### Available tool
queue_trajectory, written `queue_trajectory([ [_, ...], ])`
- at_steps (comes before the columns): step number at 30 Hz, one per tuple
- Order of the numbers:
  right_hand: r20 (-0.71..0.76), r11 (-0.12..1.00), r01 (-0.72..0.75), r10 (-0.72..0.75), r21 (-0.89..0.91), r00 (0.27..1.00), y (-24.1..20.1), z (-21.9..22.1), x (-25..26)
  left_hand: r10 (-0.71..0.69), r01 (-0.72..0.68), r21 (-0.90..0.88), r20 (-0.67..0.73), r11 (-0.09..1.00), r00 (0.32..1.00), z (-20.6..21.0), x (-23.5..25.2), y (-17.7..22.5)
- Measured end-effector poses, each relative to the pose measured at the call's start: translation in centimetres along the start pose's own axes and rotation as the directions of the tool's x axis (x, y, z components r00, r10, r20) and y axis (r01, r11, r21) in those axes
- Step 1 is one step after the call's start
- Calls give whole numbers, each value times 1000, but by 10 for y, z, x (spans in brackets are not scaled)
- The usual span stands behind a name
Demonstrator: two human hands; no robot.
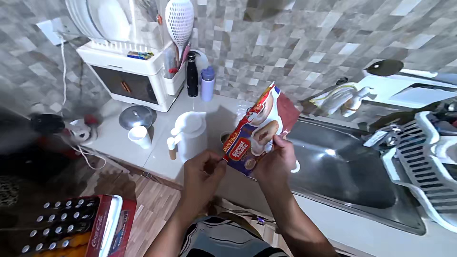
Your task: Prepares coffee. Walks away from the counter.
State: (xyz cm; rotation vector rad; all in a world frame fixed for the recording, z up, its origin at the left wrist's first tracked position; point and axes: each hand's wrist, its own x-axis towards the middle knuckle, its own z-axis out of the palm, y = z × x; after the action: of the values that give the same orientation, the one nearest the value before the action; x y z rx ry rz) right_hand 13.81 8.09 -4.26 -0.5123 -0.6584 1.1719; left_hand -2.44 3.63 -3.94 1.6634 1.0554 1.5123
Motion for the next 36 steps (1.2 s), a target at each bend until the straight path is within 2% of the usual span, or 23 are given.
queue_trajectory([
  [4, 38, 999, -28, 29, -20, 999, 19, 31, -36, -49, 49, -18, 42, 999, 998, -46, -24, 10],
  [9, 74, 965, -245, 239, 90, 968, 36, 77, -88, -103, 104, -285, 18, 953, 994, -91, -65, 16],
  [12, 33, 942, -330, 328, 61, 944, 48, 103, -122, -137, 124, -413, -2, 902, 991, -106, -93, 26],
  [14, 53, 941, -337, 338, -21, 940, 59, 116, -147, -245, 171, -521, -75, 836, 967, -117, -114, 39],
  [15, 84, 952, -291, 299, -98, 950, 67, 121, -161, -326, 185, -602, -132, 776, 936, -123, -121, 46],
  [16, 139, 967, -176, 203, -186, 969, 77, 123, -175, -389, 174, -680, -176, 712, 904, -130, -127, 52],
  [17, 230, 959, 7, 61, -283, 971, 88, 123, -188, -434, 140, -747, -213, 650, 875, -137, -132, 58],
  [18, 347, 901, 229, -96, -367, 933, 98, 121, -198, -456, 98, -802, -230, 589, 860, -146, -137, 62],
  [19, 473, 788, 446, -228, -424, 851, 107, 120, -206, -452, 63, -843, -222, 535, 864, -156, -143, 65],
  [20, 603, 653, 620, -300, -435, 739, 113, 120, -210, -414, 32, -876, -195, 481, 889, -166, -150, 66],
  [21, 710, 520, 749, -333, -411, 621, 116, 122, -215, -344, 9, -900, -157, 436, 926, -176, -156, 64],
  [23, 852, 353, 887, -321, -297, 413, 126, 124, -223, -162, -23, -914, -96, 405, 982, -193, -170, 59],
  [24, 899, 314, 914, -268, -257, 345, 129, 124, -229, -131, -46, -903, -112, 428, 985, -199, -176, 60],
  [26, 952, 322, 923, -146, -212, 269, 134, 126, -238, -183, -80, -865, -193, 496, 964, -209, -187, 60],
  [31, 980, 598, 778, 165, -191, 114, 119, 143, -216, -456, -1, -777, -370, 629, 809, -234, -193, 60],
  [33, 973, 576, 786, 177, -225, 149, 108, 163, -178, -461, 18, -718, -427, 695, 778, -249, -193, 54],
  [34, 968, 537, 806, 168, -247, 185, 104, 176, -152, -437, 1, -692, -454, 722, 776, -257, -194, 48],
  [36, 924, 478, 794, 266, -375, 276, 99, 208, -95, -370, -45, -640, -500, 767, 783, -272, -193, 40],
])
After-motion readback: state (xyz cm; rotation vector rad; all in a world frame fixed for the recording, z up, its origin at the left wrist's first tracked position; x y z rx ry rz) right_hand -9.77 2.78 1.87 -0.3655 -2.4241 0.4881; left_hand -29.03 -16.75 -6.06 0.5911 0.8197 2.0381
